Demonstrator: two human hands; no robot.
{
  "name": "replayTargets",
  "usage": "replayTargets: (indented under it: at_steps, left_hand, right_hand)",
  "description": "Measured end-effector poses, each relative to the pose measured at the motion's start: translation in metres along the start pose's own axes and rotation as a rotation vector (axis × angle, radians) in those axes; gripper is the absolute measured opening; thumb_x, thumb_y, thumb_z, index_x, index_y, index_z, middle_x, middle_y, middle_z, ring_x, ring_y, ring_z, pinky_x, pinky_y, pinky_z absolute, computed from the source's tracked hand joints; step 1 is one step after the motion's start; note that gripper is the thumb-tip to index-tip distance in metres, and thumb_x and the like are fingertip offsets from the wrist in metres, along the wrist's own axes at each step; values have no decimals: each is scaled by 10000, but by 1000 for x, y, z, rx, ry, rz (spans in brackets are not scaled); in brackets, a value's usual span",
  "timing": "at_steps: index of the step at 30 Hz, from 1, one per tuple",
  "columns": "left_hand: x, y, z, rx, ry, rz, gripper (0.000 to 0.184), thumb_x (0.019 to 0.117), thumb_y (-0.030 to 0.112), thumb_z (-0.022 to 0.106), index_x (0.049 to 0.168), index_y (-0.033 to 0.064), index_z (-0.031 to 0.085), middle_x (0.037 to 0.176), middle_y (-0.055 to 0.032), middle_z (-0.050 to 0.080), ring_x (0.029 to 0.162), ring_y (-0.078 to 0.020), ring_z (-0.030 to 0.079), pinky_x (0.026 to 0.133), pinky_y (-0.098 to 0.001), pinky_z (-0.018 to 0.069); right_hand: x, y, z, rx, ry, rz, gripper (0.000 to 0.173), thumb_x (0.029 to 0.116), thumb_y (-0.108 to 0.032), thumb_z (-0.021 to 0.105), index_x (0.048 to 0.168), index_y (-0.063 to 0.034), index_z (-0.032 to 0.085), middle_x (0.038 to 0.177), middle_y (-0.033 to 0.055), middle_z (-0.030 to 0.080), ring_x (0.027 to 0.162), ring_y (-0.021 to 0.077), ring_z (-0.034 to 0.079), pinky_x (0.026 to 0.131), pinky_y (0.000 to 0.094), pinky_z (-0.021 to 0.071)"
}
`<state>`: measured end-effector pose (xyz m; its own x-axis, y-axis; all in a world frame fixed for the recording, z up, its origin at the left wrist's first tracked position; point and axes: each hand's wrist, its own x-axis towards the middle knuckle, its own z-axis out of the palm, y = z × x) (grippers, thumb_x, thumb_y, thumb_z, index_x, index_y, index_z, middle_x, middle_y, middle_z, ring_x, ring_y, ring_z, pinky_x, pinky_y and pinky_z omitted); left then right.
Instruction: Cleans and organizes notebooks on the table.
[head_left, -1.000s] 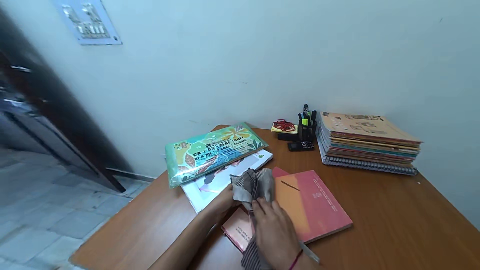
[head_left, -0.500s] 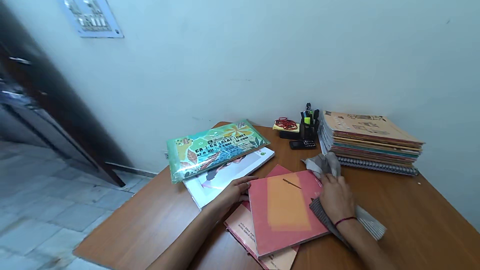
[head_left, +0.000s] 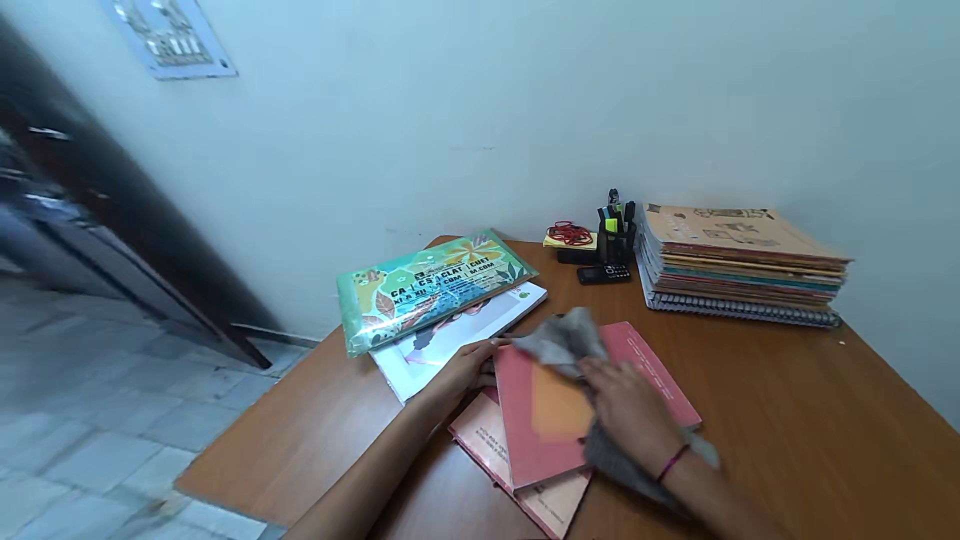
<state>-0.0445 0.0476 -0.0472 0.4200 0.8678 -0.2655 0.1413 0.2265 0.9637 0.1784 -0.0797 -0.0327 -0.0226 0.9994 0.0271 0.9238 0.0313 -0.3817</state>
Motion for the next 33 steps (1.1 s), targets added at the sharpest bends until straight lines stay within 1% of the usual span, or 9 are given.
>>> replayTargets:
  at_steps: [4,7,12,16,21,24,26,30,33]
  left_hand:
    - [14,6,-8,68,-100,-65,401,1139,261,303,1255,15,598,901,-38,718,732,-94,702,687,-246,588]
    - [29,25,-2,349,-169,-116,381,1117,315,407,1211,12,618,927,-44,686,772,-85,675,723,-264,573]
    - [53,71,27,758,-503,-94,236,1056,204,567,1179,11,624,960,-48,674,822,-75,643,807,-277,540]
    - [45,103,56,915,-574,192,161,1028,114,603,1120,-15,635,891,-55,644,768,-71,603,751,-256,513]
    - [8,165,96,1072,-567,796,106,962,86,679,1025,4,699,796,-27,654,682,-49,574,638,-226,477]
    - [9,209,126,1074,-453,1074,118,953,82,679,1046,18,709,793,-16,679,668,-25,599,617,-210,500]
    - [15,236,149,1101,-306,1139,155,976,115,668,1102,27,694,787,-40,673,667,-83,620,628,-288,522]
    - [53,257,198,1061,5,1444,222,1000,153,624,1166,15,677,869,-172,714,770,-351,706,697,-580,536]
    - [96,243,230,1036,91,1528,259,1012,129,601,1223,-2,673,988,-224,729,905,-441,718,765,-647,535]
  right_hand:
    - [-17,85,-29,-36,63,328,425,1034,-11,474,1438,-49,600,1474,157,588,1336,447,532,1067,605,433]
    - [-44,145,-37,-56,164,493,413,1024,10,504,1421,-32,612,1472,203,576,1348,507,506,1045,685,417]
    - [-69,187,-53,20,275,649,391,1022,12,506,1395,3,621,1458,241,571,1356,491,503,1107,641,382]
    - [-68,178,-61,29,207,688,408,1030,-7,490,1422,-18,603,1491,216,548,1386,456,487,1114,607,393]
    - [-68,177,-66,36,140,688,431,1042,-40,474,1463,-40,568,1525,194,521,1408,444,465,1118,595,398]
    - [-68,179,-66,59,130,699,436,1039,-44,477,1466,-39,563,1535,181,511,1415,426,458,1128,569,396]
    - [-68,181,-63,56,155,691,425,1031,-44,491,1446,-32,582,1510,208,527,1402,440,471,1108,584,415]
    - [-67,179,-66,66,139,724,436,1038,-59,482,1464,-68,574,1532,177,513,1408,408,475,1106,567,427]
    - [-67,176,-67,57,141,744,440,1039,-61,483,1469,-80,574,1531,160,519,1415,397,468,1103,543,430]
